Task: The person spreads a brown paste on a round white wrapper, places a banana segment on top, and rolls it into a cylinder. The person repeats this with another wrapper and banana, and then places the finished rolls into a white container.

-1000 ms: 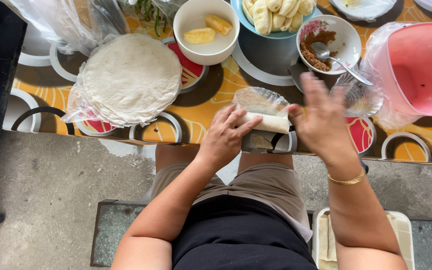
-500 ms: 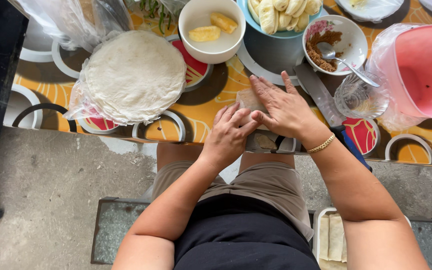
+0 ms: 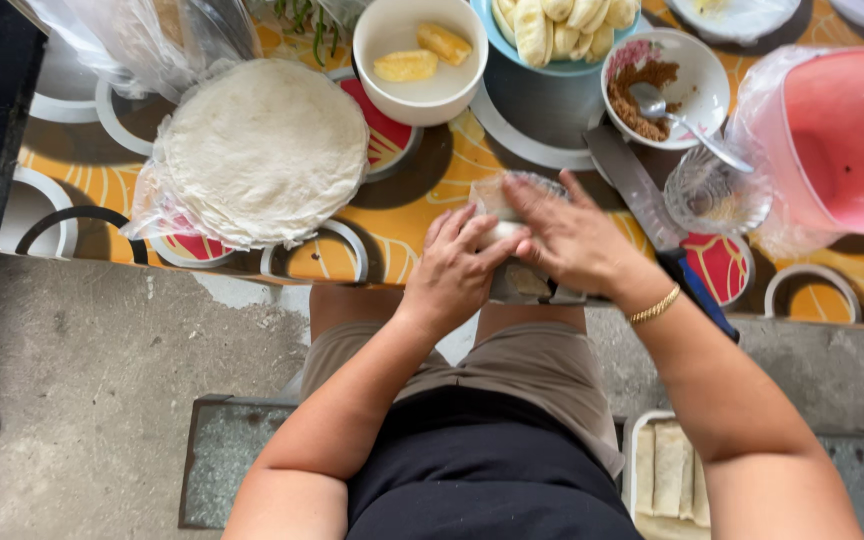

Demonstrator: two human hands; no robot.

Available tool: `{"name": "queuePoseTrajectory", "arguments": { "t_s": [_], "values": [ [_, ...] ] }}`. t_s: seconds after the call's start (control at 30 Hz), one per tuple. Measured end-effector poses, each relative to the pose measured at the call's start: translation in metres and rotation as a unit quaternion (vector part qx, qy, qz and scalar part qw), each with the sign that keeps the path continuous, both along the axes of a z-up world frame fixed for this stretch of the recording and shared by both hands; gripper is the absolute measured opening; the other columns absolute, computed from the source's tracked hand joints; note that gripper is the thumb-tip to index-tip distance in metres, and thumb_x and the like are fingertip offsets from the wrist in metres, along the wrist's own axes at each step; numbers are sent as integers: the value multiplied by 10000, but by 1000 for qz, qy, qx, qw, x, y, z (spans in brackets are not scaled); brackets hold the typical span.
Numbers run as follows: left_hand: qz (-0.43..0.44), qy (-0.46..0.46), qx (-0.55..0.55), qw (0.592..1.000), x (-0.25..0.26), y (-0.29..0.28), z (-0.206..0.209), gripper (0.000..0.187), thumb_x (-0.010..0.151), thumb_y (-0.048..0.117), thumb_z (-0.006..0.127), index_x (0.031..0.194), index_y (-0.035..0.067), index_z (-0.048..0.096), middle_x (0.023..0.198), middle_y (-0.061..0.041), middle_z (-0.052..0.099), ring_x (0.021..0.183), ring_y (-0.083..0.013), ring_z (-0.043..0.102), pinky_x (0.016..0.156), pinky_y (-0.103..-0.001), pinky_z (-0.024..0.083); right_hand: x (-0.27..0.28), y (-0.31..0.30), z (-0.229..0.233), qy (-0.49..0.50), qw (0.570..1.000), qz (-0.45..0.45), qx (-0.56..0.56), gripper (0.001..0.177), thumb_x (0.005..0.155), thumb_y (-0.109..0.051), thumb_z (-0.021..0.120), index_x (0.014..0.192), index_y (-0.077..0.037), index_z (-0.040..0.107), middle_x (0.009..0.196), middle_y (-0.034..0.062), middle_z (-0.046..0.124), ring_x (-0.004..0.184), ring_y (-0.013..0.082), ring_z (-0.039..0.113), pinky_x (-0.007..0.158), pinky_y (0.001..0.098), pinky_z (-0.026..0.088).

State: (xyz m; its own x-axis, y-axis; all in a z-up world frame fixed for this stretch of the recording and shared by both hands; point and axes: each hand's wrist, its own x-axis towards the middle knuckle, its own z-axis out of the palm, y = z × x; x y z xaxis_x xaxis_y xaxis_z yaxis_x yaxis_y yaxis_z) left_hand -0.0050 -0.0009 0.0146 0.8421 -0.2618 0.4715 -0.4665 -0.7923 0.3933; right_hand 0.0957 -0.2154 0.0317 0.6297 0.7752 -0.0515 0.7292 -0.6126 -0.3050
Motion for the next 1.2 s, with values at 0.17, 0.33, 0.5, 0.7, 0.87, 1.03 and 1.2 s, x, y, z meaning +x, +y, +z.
{"name": "queuePoseTrajectory", "arguments": {
  "t_s": [0.17, 0.33, 0.5, 0.7, 0.87, 1.03, 1.2],
  "values": [
    [0, 2, 19, 1000, 1, 1, -1, 547, 881, 122, 656, 1387, 329, 637, 1324, -85, 599, 1344, -368, 504, 1158, -507, 368, 6, -18, 6, -44, 998, -53, 9, 957, 985, -751, 159, 1639, -52, 167, 1651, 126, 323, 1556, 219, 274, 1287, 509, 37],
    [-15, 4, -1, 1000, -1, 0, 3, 504, 903, 138, 671, 1369, 328, 648, 1318, -99, 605, 1342, -373, 481, 1144, -507, 364, -23, -24, 3, -47, 996, -66, 36, 943, 975, -700, 331, 1635, -39, 204, 1658, 190, 316, 1537, 299, 273, 1246, 514, 87],
    [-61, 84, 68, 992, 13, 11, 20, 500, 880, 135, 675, 1349, 304, 652, 1249, -94, 621, 1229, -379, 484, 1088, -509, 381, -54, -37, 21, -125, 972, -97, 172, 683, 825, -380, 791, 1399, -103, 548, 1432, 218, 527, 1362, 371, 478, 1139, 476, 378],
    [-94, 123, -35, 987, 22, 23, 29, 500, 918, 56, 666, 1413, 85, 604, 1215, -128, 657, 1187, -368, 561, 1005, -439, 479, -79, -24, 9, -103, 942, -156, 279, 318, 878, -52, 786, 1174, -38, 672, 1155, 125, 699, 1106, 326, 637, 981, 404, 511],
    [-87, 190, -161, 965, 14, 23, 19, 259, 983, 134, 625, 1235, 98, 670, 1155, -125, 654, 1068, -273, 690, 947, -399, 547, -83, -28, 4, -81, 924, -209, 309, 214, 928, -37, 733, 1141, -28, 717, 1079, 125, 722, 1005, 304, 663, 901, 397, 532],
    [-15, 128, -129, 983, 28, 17, 8, 192, 1003, 208, 692, 1136, 74, 719, 1024, -105, 675, 1025, -316, 625, 909, -438, 515, -70, -21, -7, -98, 912, -274, 289, 133, 1029, -95, 652, 1109, -70, 755, 948, 119, 662, 919, 303, 628, 824, 407, 502],
    [22, 18, -100, 995, 41, 13, 10, 109, 933, 179, 731, 1000, 97, 758, 990, -172, 619, 945, -344, 554, 841, -419, 504, -54, -10, -13, -84, 902, -342, 248, 121, 1046, -143, 624, 1075, -63, 711, 921, 71, 685, 929, 283, 635, 818, 448, 422]
  ]
}}
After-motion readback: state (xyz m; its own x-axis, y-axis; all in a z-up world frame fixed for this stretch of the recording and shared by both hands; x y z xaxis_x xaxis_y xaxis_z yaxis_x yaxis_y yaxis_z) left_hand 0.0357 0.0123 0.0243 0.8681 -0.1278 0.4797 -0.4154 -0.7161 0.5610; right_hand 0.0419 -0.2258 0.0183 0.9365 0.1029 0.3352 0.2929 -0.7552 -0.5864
